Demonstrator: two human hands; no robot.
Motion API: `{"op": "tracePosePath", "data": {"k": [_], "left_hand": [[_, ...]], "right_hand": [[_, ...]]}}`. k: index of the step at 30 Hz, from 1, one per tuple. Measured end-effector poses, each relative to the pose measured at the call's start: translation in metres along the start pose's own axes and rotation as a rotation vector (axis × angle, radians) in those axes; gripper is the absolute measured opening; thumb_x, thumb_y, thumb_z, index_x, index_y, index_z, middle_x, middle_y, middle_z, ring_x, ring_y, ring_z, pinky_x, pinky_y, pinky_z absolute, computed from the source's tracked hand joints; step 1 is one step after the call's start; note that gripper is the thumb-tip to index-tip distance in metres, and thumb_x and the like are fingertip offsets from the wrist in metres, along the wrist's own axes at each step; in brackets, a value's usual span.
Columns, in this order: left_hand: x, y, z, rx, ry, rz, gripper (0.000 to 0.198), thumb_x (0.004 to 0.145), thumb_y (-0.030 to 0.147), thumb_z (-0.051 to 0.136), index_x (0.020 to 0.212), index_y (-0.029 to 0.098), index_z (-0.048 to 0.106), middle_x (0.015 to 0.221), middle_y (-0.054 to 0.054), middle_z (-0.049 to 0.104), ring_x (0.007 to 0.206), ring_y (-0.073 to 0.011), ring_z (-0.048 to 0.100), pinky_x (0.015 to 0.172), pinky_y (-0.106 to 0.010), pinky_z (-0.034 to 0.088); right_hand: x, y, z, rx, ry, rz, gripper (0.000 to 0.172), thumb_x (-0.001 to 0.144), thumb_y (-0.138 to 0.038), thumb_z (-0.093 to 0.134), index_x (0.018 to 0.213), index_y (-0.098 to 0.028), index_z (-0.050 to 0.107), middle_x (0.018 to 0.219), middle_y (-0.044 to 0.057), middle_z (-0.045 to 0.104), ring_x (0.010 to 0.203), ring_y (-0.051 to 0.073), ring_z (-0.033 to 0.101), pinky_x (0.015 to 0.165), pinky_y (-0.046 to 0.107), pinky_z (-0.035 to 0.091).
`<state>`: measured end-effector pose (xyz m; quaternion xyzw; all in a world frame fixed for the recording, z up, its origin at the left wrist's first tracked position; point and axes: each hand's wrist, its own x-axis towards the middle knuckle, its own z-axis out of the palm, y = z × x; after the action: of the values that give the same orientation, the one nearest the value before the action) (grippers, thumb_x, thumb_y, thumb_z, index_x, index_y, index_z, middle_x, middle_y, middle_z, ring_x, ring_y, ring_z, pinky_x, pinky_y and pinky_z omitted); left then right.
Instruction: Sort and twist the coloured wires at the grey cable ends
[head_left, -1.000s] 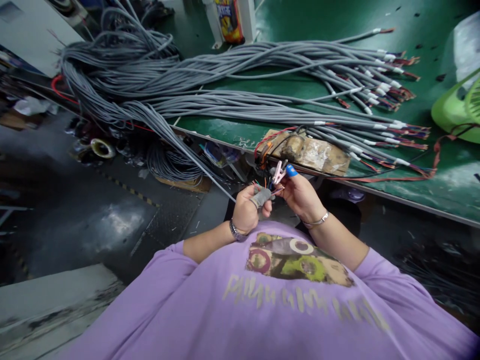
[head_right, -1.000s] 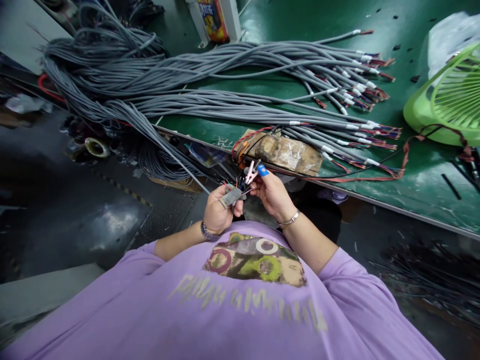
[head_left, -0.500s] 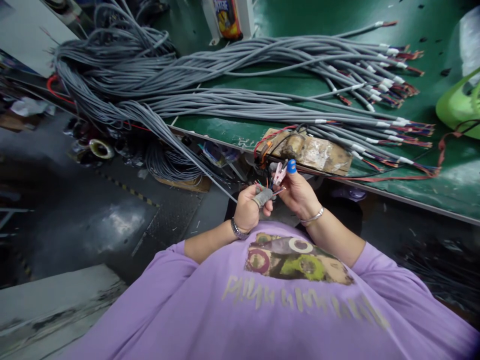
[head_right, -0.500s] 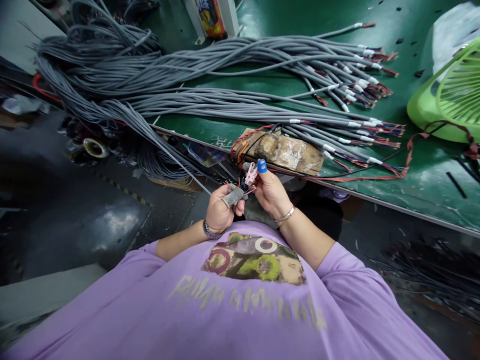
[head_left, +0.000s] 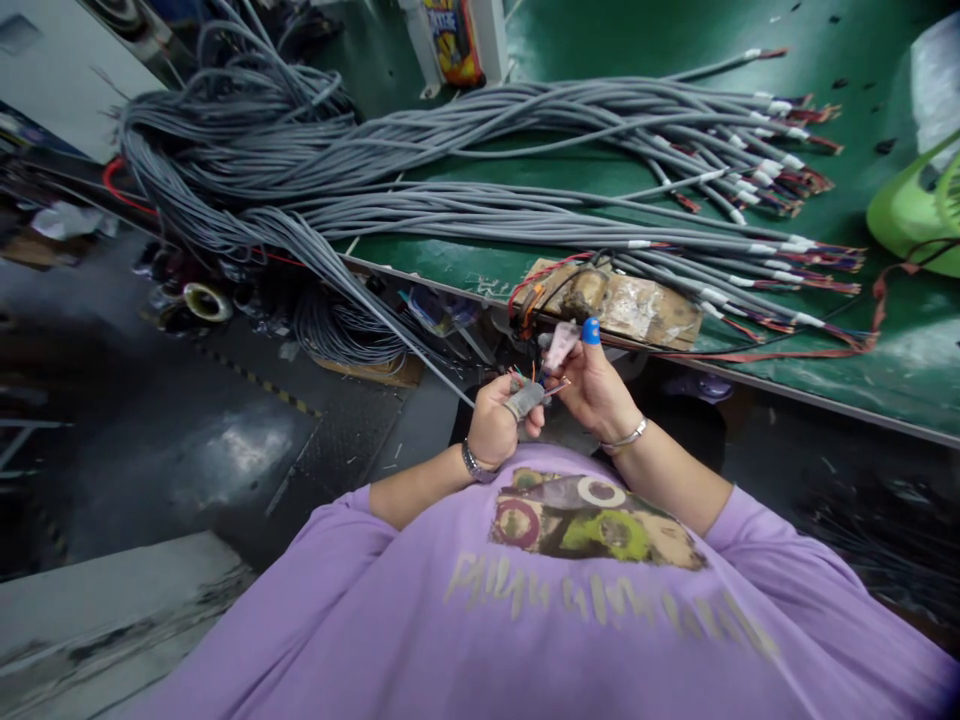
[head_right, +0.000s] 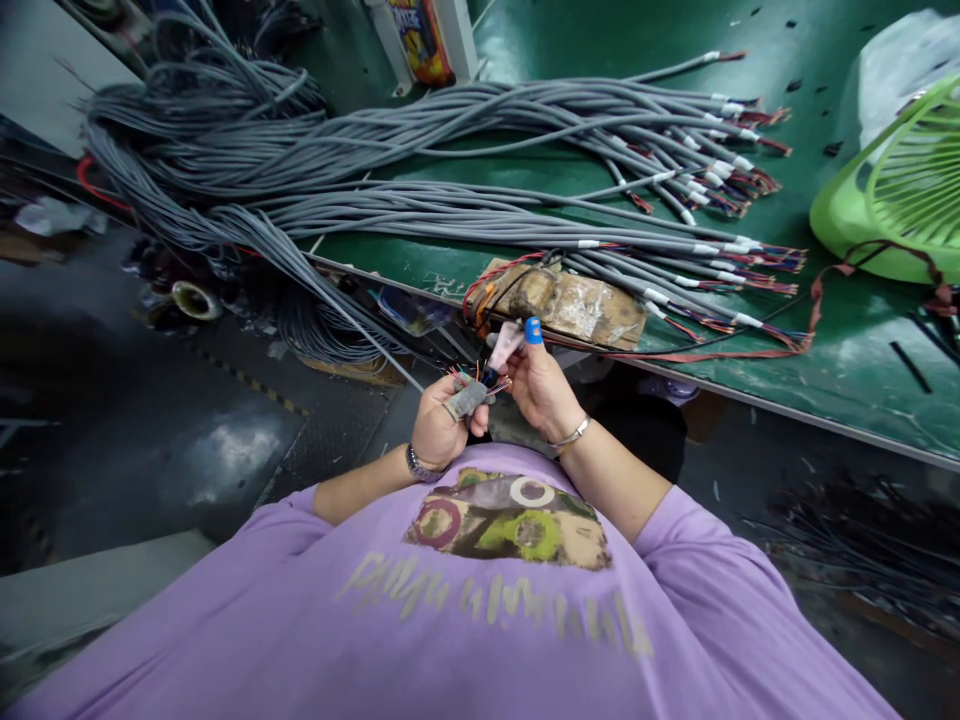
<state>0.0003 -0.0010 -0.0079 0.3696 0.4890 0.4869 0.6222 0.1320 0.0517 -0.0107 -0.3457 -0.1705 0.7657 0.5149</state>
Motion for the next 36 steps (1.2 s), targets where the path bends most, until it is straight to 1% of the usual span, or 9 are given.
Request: {"op": "tracePosePath", "data": {"k": [4,7,11,16,20,24,30,33,36], "left_hand": [[-0.004,-0.005,-0.009,0.042,0.006,-0.012,0.037,0.073,0.05,0.075,0.07,0.017,0.058,0.052,0.002,0.062,0.037,-0.0079,0.051,0.037,-0.018,0.04],[-0.005,-0.005,-0.012,0.102,-0.003,-0.012,0.039,0.073,0.052,0.075,0.072,0.017,0.06,0.053,0.002,0.063,0.038,-0.008,0.052,0.038,-0.019,0.042],[-0.004,0.001,-0.008,0.218,-0.106,-0.052,0.039,0.071,0.05,0.078,0.068,0.015,0.06,0.053,0.0,0.063,0.041,-0.0089,0.056,0.043,-0.02,0.047],[0.004,0.005,-0.006,0.296,-0.302,-0.256,0.037,0.063,0.042,0.084,0.067,0.013,0.061,0.054,-0.004,0.067,0.044,-0.0136,0.063,0.046,-0.023,0.051],[0.007,0.002,-0.008,0.217,-0.176,-0.212,0.036,0.069,0.044,0.08,0.069,0.014,0.061,0.054,-0.004,0.066,0.043,-0.0132,0.061,0.045,-0.023,0.05],[0.008,-0.002,-0.007,0.126,-0.018,-0.111,0.04,0.07,0.05,0.078,0.071,0.015,0.06,0.057,-0.003,0.068,0.046,-0.0142,0.063,0.048,-0.024,0.053],[0.009,0.0,-0.009,0.156,-0.135,-0.096,0.042,0.071,0.053,0.078,0.073,0.013,0.066,0.065,-0.007,0.073,0.054,-0.0172,0.069,0.058,-0.029,0.058],[0.006,0.007,-0.013,0.262,-0.225,-0.06,0.04,0.071,0.052,0.079,0.07,0.013,0.069,0.064,-0.007,0.073,0.056,-0.0158,0.068,0.06,-0.027,0.057],[0.003,0.007,-0.017,0.281,-0.214,-0.017,0.038,0.073,0.05,0.079,0.068,0.014,0.067,0.062,-0.005,0.071,0.053,-0.014,0.066,0.057,-0.026,0.055]], "right_hand": [[-0.004,-0.006,-0.013,-0.114,-0.173,0.188,0.063,0.065,-0.08,0.07,0.077,-0.018,0.065,0.069,0.001,0.064,0.057,0.011,0.056,0.051,0.022,0.047],[-0.008,-0.01,-0.02,-0.249,-0.273,0.254,0.056,0.058,-0.066,0.084,0.076,-0.017,0.067,0.068,0.002,0.066,0.058,0.012,0.058,0.053,0.023,0.05],[-0.013,-0.011,-0.021,-0.396,-0.264,0.157,0.041,0.054,-0.043,0.093,0.068,-0.016,0.067,0.061,-0.001,0.065,0.053,0.01,0.056,0.053,0.023,0.047],[-0.017,-0.01,-0.024,-0.578,-0.297,0.027,0.034,0.062,-0.042,0.088,0.068,-0.016,0.068,0.06,-0.001,0.066,0.054,0.01,0.054,0.052,0.023,0.043],[-0.017,-0.01,-0.034,-0.579,-0.235,-0.029,0.039,0.068,-0.052,0.083,0.074,-0.016,0.069,0.067,0.001,0.068,0.06,0.011,0.057,0.058,0.024,0.048],[-0.018,-0.005,-0.04,-0.53,-0.191,0.016,0.044,0.06,-0.049,0.089,0.082,-0.017,0.07,0.073,0.001,0.068,0.062,0.012,0.058,0.056,0.024,0.049],[-0.024,0.004,-0.025,-0.458,-0.117,-0.168,0.036,0.061,-0.045,0.089,0.074,-0.018,0.069,0.065,-0.001,0.063,0.054,0.01,0.049,0.052,0.024,0.04],[-0.026,0.002,-0.015,-0.466,-0.197,-0.148,0.035,0.064,-0.047,0.088,0.071,-0.019,0.067,0.06,-0.001,0.061,0.051,0.011,0.049,0.05,0.026,0.041],[-0.024,0.001,-0.01,-0.446,-0.244,-0.112,0.036,0.065,-0.049,0.087,0.069,-0.02,0.066,0.057,-0.001,0.06,0.048,0.011,0.048,0.048,0.028,0.041]]}}
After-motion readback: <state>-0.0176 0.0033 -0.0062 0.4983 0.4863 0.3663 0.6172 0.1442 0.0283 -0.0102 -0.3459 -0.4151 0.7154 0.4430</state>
